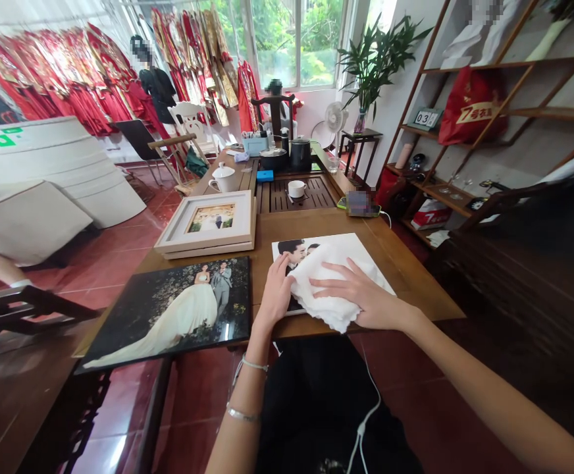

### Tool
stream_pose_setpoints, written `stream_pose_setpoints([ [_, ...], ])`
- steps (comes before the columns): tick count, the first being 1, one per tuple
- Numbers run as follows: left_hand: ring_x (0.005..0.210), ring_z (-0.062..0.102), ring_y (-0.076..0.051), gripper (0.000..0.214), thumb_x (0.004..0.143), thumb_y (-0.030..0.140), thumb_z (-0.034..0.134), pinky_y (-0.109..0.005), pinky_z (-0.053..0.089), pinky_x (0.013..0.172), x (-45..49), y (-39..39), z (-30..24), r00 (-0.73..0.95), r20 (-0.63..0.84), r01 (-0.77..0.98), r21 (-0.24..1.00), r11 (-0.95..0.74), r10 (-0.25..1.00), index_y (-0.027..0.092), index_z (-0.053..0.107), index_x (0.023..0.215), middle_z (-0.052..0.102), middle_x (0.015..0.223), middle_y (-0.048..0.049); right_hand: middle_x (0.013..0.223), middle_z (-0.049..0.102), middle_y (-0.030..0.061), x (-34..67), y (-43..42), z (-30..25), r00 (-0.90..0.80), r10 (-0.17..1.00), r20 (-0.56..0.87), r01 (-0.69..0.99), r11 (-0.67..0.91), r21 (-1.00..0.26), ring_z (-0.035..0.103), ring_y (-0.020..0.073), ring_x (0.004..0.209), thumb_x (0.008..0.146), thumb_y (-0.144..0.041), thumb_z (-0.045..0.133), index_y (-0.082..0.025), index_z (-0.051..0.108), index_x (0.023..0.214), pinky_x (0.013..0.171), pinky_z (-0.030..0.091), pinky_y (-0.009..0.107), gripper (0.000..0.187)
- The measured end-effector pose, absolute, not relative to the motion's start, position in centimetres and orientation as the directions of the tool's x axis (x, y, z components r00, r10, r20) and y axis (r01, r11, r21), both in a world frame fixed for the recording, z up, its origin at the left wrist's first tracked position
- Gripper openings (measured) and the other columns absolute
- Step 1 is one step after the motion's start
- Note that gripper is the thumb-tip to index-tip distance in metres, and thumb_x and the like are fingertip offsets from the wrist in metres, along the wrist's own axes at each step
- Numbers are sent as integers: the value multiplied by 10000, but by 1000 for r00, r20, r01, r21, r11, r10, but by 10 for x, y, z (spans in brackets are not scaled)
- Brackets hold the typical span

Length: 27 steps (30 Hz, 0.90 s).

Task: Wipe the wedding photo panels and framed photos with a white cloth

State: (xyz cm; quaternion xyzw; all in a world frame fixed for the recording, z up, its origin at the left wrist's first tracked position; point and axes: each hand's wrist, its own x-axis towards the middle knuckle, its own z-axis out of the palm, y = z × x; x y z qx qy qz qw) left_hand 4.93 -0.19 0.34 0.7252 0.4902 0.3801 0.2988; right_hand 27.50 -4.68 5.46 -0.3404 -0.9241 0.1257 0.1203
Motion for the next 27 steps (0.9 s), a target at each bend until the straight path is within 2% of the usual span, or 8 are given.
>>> stream_pose_setpoints([
  [2,1408,294,-215,478,894,208,317,-443,212,1175,49,-3,4,247,264,464,812,-353,932,149,441,1353,363,1504,-109,1443,457,-28,278,-54,55,-711,689,142,630,713,-309,188,274,1416,604,-11,454,-316,499,1330,1099,57,645,789],
  [5,1388,334,-206,453,949,272,252,-448,236,1168,53,-5,3,181,278,474,816,-331,943,161,465,1333,408,1476,-109,1436,466,-28,290,-60,52,-648,744,166,688,664,-293,235,270,1401,642,-33,440,-315,523,1302,1100,96,636,723],
  [7,1385,338,-218,436,947,304,308,-459,236,1167,57,-6,0,156,312,521,780,-346,937,164,471,1327,431,1460,-113,1411,497,-24,305,-59,47,-588,787,185,733,616,-288,256,273,1393,627,-37,436,-322,543,1275,1094,119,639,717],
  [9,1388,329,-228,436,917,271,389,-460,240,1167,59,-4,-4,174,357,557,733,-391,918,168,462,1334,430,1459,-113,1398,511,-16,321,-52,40,-515,834,201,782,552,-290,270,283,1386,590,-44,444,-331,546,1270,1089,128,644,745],
  [12,1379,343,-223,453,893,190,385,-466,257,1161,59,-2,-11,185,398,567,704,-428,899,190,455,1341,439,1452,-97,1406,497,23,340,-31,31,-400,886,235,835,458,-304,291,310,1373,551,-76,471,-322,503,1324,1078,156,650,811],
  [17,1372,352,-224,465,882,161,377,-472,267,1157,55,1,-12,190,392,570,703,-426,900,198,460,1338,444,1446,-98,1363,536,69,331,12,28,-297,912,284,874,379,-303,329,352,1341,619,-133,530,-287,506,1329,1046,173,680,727],
  [22,1375,348,-225,457,884,173,383,-464,257,1163,54,1,-8,204,363,567,713,-412,909,181,467,1333,438,1450,-108,1356,549,62,298,13,33,-428,861,275,825,497,-270,294,346,1356,686,-217,594,-265,559,1276,1064,123,669,593],
  [27,1377,345,-221,465,880,161,379,-459,252,1167,55,1,-10,186,366,560,723,-404,912,187,462,1337,427,1458,-101,1376,536,20,291,-37,37,-594,758,269,708,652,-271,288,305,1372,720,-161,562,-293,558,1272,1092,95,631,567],
])
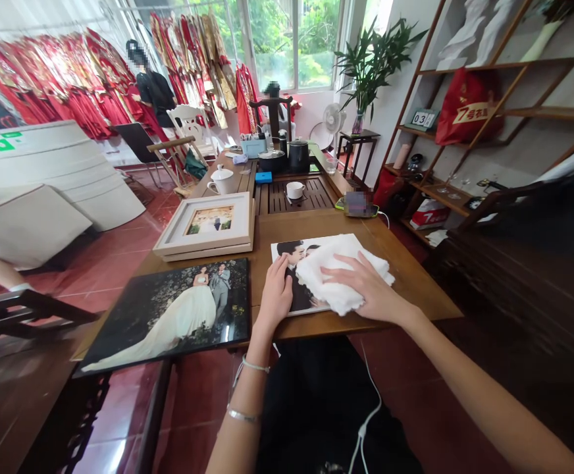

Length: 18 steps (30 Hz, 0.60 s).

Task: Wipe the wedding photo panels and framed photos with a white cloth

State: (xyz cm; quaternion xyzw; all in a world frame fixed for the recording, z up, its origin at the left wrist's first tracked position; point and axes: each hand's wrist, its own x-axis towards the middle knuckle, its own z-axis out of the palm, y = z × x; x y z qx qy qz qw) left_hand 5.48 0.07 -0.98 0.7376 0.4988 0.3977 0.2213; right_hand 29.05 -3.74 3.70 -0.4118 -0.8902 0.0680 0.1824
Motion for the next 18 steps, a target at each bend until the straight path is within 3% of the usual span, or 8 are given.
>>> stream_pose_setpoints([
  [6,1384,333,-227,464,884,156,375,-458,250,1166,55,1,-11,195,362,558,724,-406,912,166,460,1341,422,1459,-119,1362,551,-3,320,-81,39,-658,723,211,638,684,-354,277,280,1388,794,-232,576,-324,567,1254,1129,78,568,469],
  [10,1382,337,-224,465,888,169,382,-457,242,1167,54,1,-9,207,367,548,724,-419,907,184,458,1347,421,1463,-106,1357,554,15,337,-65,32,-560,795,232,700,604,-382,311,274,1374,783,-198,535,-302,563,1260,1129,125,555,489],
  [15,1377,342,-237,468,887,166,375,-456,241,1167,54,1,-7,224,358,570,706,-420,906,127,461,1346,420,1459,-142,1469,420,37,332,-16,26,-421,878,226,833,473,-285,268,323,1384,689,-177,559,-294,521,1303,1094,184,601,626],
  [18,1374,345,-241,467,888,164,369,-465,252,1161,54,2,-8,227,369,584,689,-429,901,123,460,1345,428,1453,-145,1519,331,51,319,15,30,-365,910,200,886,405,-228,228,338,1396,703,-212,582,-293,491,1336,1094,173,606,644],
])
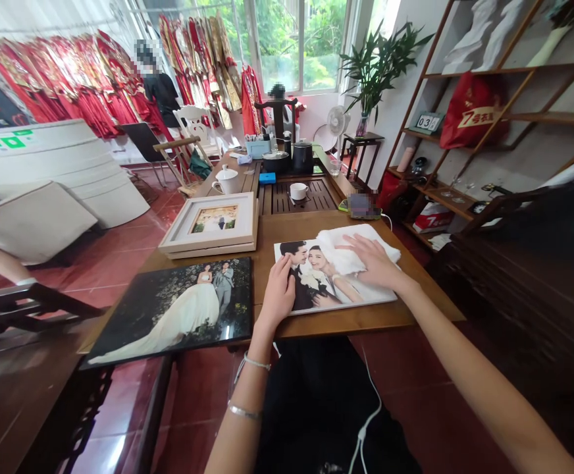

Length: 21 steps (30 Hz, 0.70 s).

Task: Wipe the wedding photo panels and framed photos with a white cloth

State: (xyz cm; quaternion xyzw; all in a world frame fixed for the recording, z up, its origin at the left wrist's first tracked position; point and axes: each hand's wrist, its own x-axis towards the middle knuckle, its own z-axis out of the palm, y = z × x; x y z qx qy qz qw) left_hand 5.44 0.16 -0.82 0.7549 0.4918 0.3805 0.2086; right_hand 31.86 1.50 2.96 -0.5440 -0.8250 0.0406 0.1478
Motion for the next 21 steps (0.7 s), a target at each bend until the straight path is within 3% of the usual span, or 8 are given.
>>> stream_pose_setpoints([
  [6,1371,352,-235,462,890,165,376,-469,263,1156,54,3,-11,231,390,578,682,-449,891,147,462,1344,436,1447,-138,1463,423,98,297,44,33,-315,928,197,892,361,-273,256,314,1389,685,-131,548,-247,427,1396,1099,145,594,730],
  [13,1378,341,-237,469,890,154,363,-477,249,1163,53,3,-12,228,387,572,690,-445,893,150,456,1350,422,1459,-130,1452,447,-10,290,-18,37,-571,791,219,751,611,-249,255,298,1385,625,-79,506,-316,534,1301,1097,132,601,717],
  [21,1379,341,-229,478,883,142,360,-475,246,1163,53,3,-13,232,392,554,699,-452,890,162,456,1351,424,1458,-126,1461,430,-33,300,-89,56,-621,776,109,711,617,-337,251,274,1396,666,-75,479,-350,518,1302,1108,125,602,694],
])
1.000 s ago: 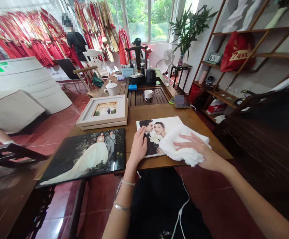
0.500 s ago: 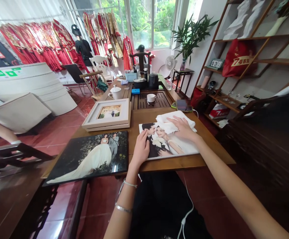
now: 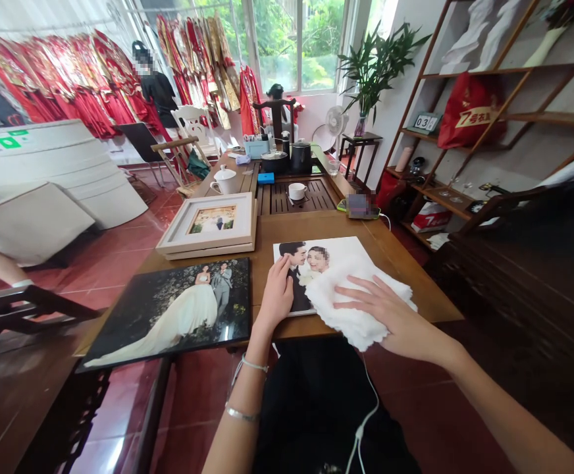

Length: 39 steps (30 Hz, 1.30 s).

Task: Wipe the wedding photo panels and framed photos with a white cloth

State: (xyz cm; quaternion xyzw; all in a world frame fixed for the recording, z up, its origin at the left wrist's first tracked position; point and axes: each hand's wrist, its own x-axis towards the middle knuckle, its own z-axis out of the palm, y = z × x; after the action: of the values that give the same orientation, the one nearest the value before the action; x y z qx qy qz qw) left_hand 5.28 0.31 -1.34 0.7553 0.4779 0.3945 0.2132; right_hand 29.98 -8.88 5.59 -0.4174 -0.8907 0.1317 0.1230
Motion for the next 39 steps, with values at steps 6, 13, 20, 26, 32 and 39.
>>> stream_pose_setpoints([
  [6,1383,332,-225,472,892,155,356,-480,246,1163,52,3,-14,242,396,554,694,-461,886,181,450,1354,422,1462,-111,1453,442,-24,318,-58,51,-558,820,123,746,562,-357,247,256,1402,626,-62,445,-322,528,1293,1127,147,561,721],
  [13,1387,324,-229,473,888,153,351,-461,241,1169,54,1,-11,246,368,577,687,-441,897,126,448,1351,416,1460,-141,1448,439,85,320,10,38,-359,921,151,861,389,-328,267,276,1391,619,-102,483,-232,439,1380,1117,175,555,773],
  [20,1380,336,-225,469,894,163,365,-476,245,1164,54,0,-12,231,369,551,713,-434,900,175,450,1355,418,1463,-115,1445,447,84,287,25,40,-437,880,185,840,473,-266,263,329,1378,665,-143,543,-242,472,1364,1084,151,622,709],
  [26,1388,325,-219,483,887,146,364,-480,232,1170,56,-1,-12,220,371,540,724,-429,902,197,444,1361,418,1466,-99,1446,454,15,282,-38,44,-606,771,197,721,637,-272,263,312,1383,708,-130,510,-322,540,1299,1083,113,648,622],
  [32,1388,326,-223,477,890,146,351,-463,244,1167,57,-1,-11,209,367,550,723,-419,907,170,450,1355,417,1464,-115,1465,429,-10,305,-98,42,-651,742,158,684,665,-301,244,314,1397,795,-244,576,-393,482,1334,1095,105,647,568],
  [39,1384,331,-225,472,890,147,355,-477,246,1164,56,2,-12,225,383,563,699,-440,896,165,452,1352,424,1459,-120,1432,473,-1,324,-79,38,-595,786,165,711,611,-347,291,289,1382,781,-193,529,-356,536,1288,1121,126,591,533],
])
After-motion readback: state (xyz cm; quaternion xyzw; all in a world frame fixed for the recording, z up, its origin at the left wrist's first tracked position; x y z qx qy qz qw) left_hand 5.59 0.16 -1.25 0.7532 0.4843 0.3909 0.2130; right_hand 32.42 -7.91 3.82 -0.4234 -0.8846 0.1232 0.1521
